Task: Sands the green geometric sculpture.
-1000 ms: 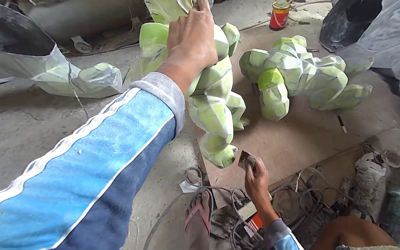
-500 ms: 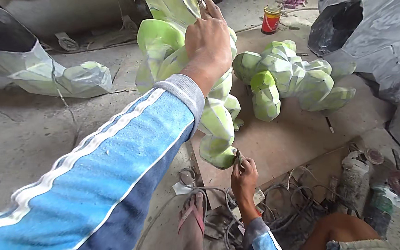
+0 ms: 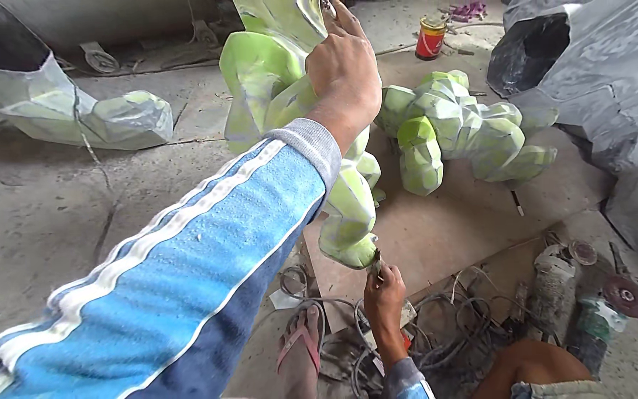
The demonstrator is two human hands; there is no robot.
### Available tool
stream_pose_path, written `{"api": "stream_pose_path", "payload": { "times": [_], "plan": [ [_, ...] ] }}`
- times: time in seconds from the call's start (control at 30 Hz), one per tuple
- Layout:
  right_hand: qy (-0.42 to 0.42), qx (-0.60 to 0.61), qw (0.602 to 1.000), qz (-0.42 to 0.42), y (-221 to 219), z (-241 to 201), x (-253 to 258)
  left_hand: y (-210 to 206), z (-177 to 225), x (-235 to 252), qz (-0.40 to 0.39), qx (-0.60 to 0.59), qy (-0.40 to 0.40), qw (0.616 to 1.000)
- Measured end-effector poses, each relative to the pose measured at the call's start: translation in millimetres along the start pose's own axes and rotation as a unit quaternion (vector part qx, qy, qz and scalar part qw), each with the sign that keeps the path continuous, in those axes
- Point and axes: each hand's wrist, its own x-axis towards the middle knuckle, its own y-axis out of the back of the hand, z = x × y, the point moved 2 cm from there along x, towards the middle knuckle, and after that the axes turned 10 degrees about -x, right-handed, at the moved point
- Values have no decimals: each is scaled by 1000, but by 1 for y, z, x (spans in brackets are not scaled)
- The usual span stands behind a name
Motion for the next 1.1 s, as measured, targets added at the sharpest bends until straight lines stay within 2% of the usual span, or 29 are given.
{"api": "stream_pose_path", "payload": {
  "times": [0.2, 0.37, 0.5, 0.67, 0.8, 0.93, 1.1],
  "plan": [
    [1, -16, 1000, -7, -2, 12, -14, -1, -3, 2, 4, 2, -4, 1000],
    [-31, 19, 999, 36, 4, 17, -4, 0, -4, 3, 1, -5, -1, 1000],
    [-41, 26, 999, 12, 8, 9, 8, -2, 0, 3, 3, -16, 3, 1000],
    [-28, 7, 999, -29, 5, 10, -6, -2, 2, 5, -2, -14, 19, 1000],
    [8, -12, 998, -69, 7, 29, -8, -3, 0, 7, 2, -20, 17, 1000],
    [56, -29, 997, -51, 36, 46, 40, -3, -4, 11, 6, -35, 21, 999],
    [176, -70, 969, -159, 56, 28, 90, -3, -5, 13, 9, -39, 24, 999]
  ]
}}
